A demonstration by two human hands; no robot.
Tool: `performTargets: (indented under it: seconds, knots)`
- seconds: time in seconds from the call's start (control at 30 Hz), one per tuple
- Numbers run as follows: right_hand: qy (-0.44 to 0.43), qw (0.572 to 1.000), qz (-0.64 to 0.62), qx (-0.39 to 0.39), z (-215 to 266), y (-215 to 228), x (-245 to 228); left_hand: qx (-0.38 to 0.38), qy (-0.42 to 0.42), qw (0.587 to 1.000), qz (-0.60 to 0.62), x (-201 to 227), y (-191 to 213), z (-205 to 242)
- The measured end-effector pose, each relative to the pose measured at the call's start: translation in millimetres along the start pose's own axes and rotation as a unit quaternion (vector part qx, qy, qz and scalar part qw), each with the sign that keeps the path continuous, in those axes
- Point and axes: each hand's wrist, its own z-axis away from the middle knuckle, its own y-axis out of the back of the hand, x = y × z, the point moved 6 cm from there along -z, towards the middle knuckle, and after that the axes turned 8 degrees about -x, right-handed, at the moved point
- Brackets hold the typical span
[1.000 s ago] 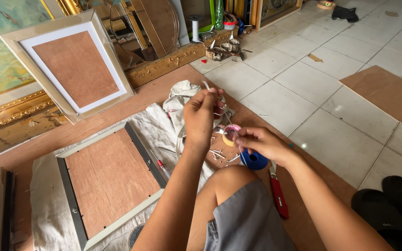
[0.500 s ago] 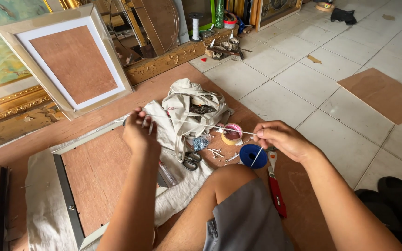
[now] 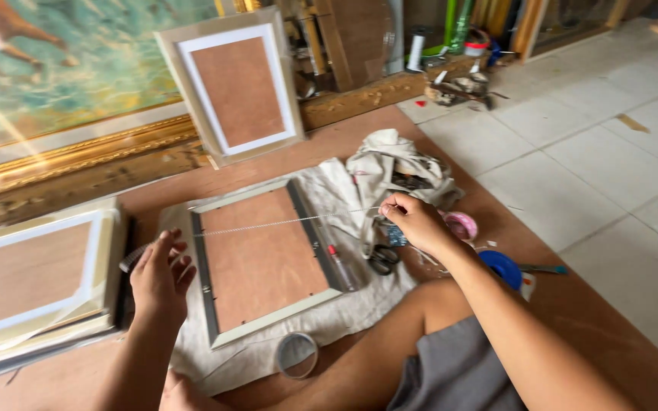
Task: Attaching a hanging string to the back of a picture frame using scissors and adhesive tape.
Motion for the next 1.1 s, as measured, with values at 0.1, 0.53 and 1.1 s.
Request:
performTargets:
  seconds: [0.1,0.53,1.1]
  knots:
    - [0.006,1.000,0.030,0.001,-45,-49,-1,-0.003,0.057,0.998,-0.016,-48,57,-32]
    - [-0.008,0.994,0.107,-0.021,-69,-117,31,0.265,0.198,0.939,0.094,-219,110,-99]
    - [0.020,0.988,-0.101,0.111,92,64,23,-0.569,-0.081,0.700,-0.424,-71,-369,150]
